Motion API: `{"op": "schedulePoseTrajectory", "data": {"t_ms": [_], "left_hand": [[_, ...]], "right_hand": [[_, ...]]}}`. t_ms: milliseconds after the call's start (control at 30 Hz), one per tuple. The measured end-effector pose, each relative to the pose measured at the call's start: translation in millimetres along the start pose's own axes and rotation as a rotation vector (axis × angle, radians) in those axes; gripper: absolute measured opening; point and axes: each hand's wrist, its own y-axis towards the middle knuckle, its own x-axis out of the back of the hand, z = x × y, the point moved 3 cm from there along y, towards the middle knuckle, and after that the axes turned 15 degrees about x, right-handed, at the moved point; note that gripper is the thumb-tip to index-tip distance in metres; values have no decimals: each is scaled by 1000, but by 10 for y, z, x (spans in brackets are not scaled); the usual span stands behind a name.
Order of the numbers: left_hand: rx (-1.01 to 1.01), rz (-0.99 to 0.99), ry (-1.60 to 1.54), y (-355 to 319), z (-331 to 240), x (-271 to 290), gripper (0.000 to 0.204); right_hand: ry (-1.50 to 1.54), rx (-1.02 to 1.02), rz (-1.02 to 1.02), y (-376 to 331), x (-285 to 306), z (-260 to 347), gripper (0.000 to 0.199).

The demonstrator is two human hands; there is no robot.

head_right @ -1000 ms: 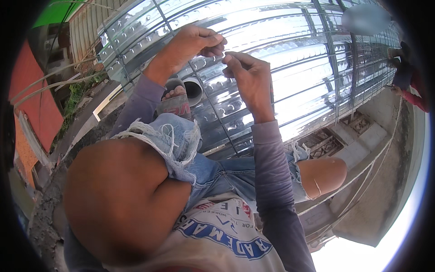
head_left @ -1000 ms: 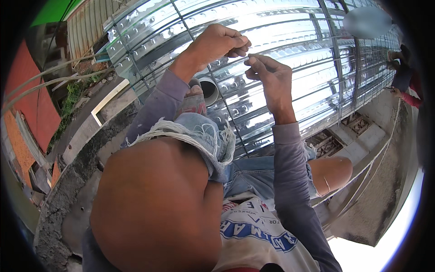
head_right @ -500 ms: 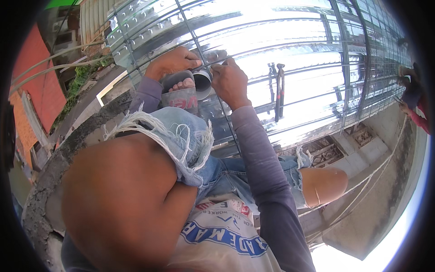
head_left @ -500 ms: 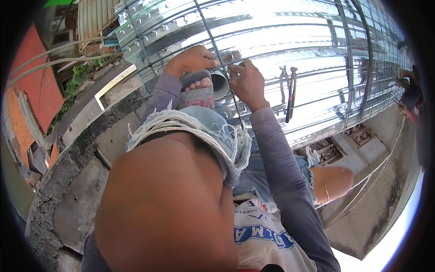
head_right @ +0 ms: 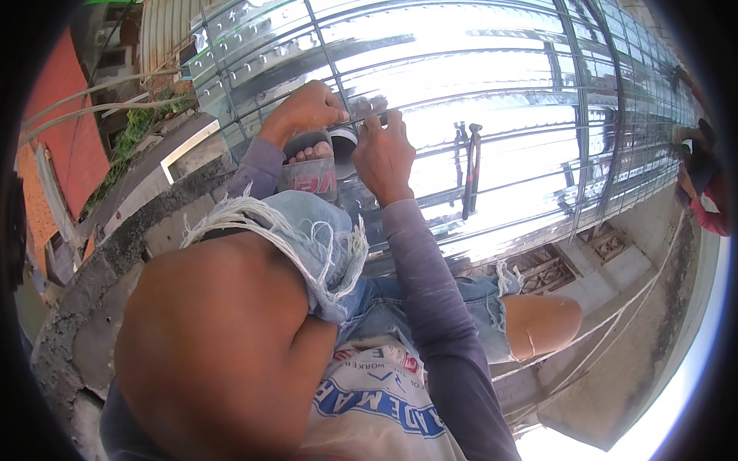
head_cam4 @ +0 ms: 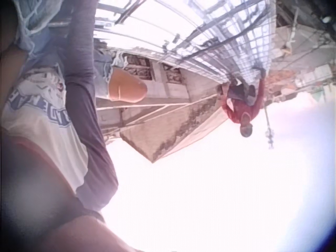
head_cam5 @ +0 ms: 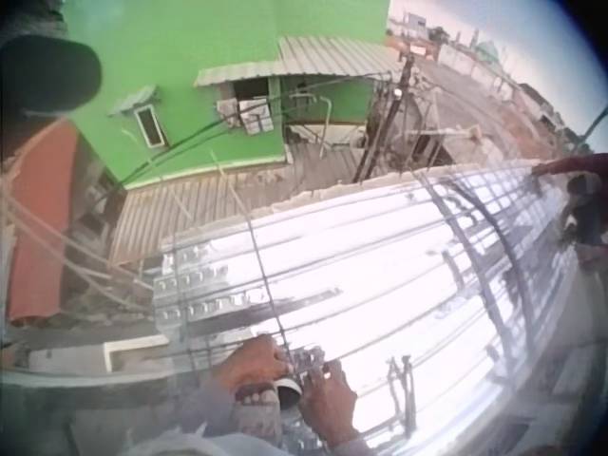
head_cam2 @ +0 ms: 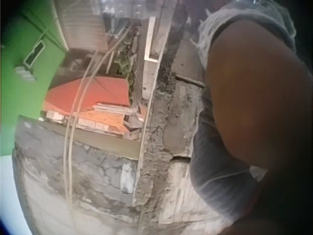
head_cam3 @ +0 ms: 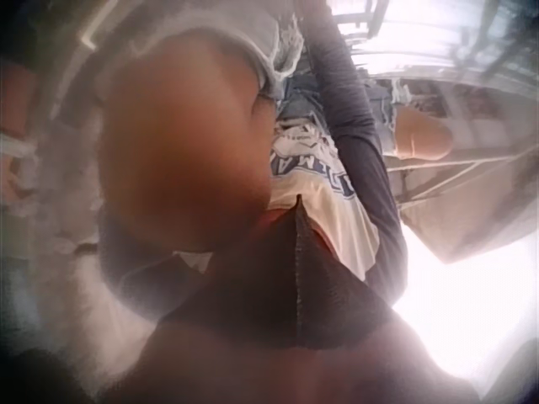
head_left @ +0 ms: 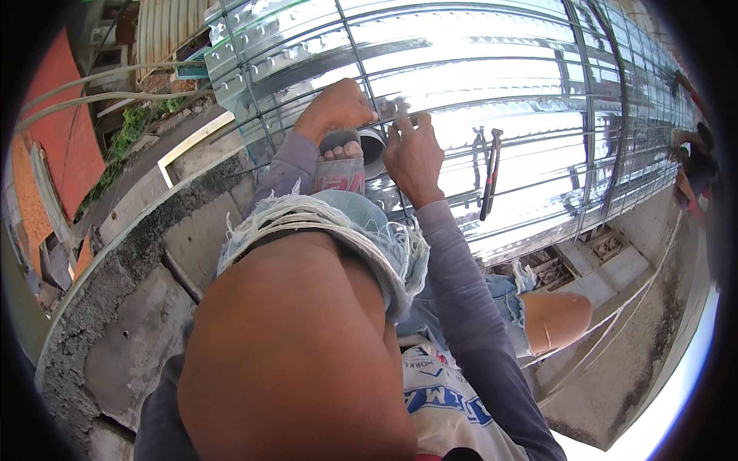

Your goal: The person uses pliers to twist and secure wire ties at the intersections of a metal grid structure. They repeatedly position the wires and twist them to fasten the grid components together.

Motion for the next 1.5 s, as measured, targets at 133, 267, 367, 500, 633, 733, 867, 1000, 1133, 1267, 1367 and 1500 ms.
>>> {"op": "schedulePoseTrajectory", "data": {"t_ms": [133, 267, 367, 500, 633, 733, 867, 1000, 1133, 1267, 1367, 1500], "left_hand": [[-5, 113, 149, -88, -186, 101, 27], [-93, 257, -97, -95, -84, 115, 27], [-3, 352, -347, -83, 95, 51, 26], [3, 402, -457, -14, 219, -1, 23], [46, 326, -489, 0, 252, -129, 24], [-15, 261, -438, -20, 176, -165, 31], [87, 199, -185, 8, 117, -152, 37], [22, 297, -329, 77, 280, -172, 34], [5, 311, -390, 44, 299, -155, 26], [53, 419, -471, 127, 369, -185, 33], [52, 414, -547, 152, 407, -227, 27], [76, 416, -603, 113, 365, -206, 22]], "right_hand": [[138, -134, 11, 0, -26, 50, 17], [317, -277, -76, 4, -74, 38, 20], [401, -387, -114, 30, -109, 94, 29], [518, -439, -136, 31, -94, 132, 23], [689, -519, -140, 6, -91, 61, 24], [727, -558, -143, 22, -86, 81, 24], [707, -502, -190, 41, -131, 106, 24], [936, -514, 10, 131, -31, 140, 25], [961, -393, 232, 166, 53, -87, 27], [467, 124, 108, 218, 73, -112, 17], [185, 318, 98, 271, 77, -42, 11], [-31, 493, 108, 331, 25, -2, 8]]}}
